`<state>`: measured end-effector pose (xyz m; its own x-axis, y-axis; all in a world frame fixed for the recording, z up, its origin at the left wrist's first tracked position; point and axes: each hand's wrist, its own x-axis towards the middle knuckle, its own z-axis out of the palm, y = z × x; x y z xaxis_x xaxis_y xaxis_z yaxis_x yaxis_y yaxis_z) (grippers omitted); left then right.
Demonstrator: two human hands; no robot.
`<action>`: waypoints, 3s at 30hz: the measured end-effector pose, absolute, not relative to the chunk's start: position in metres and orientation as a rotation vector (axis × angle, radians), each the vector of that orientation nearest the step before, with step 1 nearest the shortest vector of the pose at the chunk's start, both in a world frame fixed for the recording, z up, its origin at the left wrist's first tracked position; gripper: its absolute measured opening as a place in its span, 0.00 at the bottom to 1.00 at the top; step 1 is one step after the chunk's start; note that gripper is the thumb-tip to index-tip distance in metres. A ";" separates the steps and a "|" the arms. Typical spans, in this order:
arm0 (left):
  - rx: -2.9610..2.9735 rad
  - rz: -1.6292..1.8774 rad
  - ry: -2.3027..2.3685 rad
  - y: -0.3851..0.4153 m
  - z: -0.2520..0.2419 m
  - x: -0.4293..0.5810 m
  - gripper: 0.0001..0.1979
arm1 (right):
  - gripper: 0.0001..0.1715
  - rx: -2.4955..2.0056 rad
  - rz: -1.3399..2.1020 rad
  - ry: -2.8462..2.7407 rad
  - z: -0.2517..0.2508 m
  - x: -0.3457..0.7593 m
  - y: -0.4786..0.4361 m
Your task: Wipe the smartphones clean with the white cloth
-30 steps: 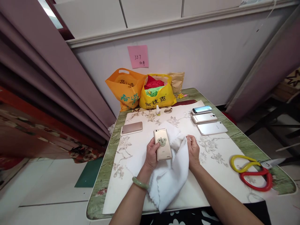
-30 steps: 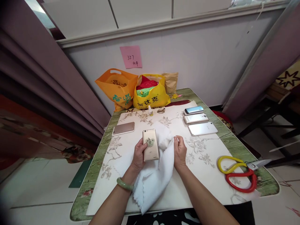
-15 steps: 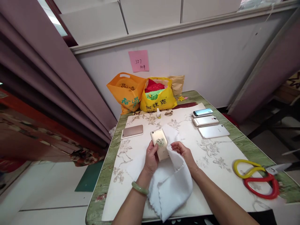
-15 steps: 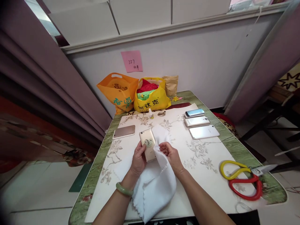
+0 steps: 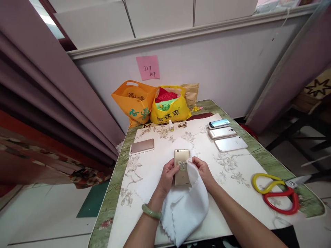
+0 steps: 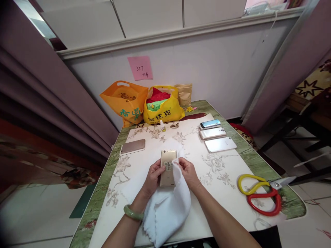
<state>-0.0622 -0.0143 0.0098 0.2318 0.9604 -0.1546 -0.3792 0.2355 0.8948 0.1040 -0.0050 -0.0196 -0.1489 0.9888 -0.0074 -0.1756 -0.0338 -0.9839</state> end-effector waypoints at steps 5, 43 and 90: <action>0.954 0.921 0.832 -0.018 0.016 -0.065 0.18 | 0.21 -1.052 1.383 -0.965 -0.012 0.107 -0.004; 0.973 1.018 0.913 -0.014 0.013 -0.063 0.15 | 0.21 -1.028 1.394 -1.006 -0.018 0.103 -0.005; 0.847 1.332 0.998 -0.012 0.001 -0.056 0.24 | 0.24 -1.232 1.077 -1.400 -0.022 0.099 -0.008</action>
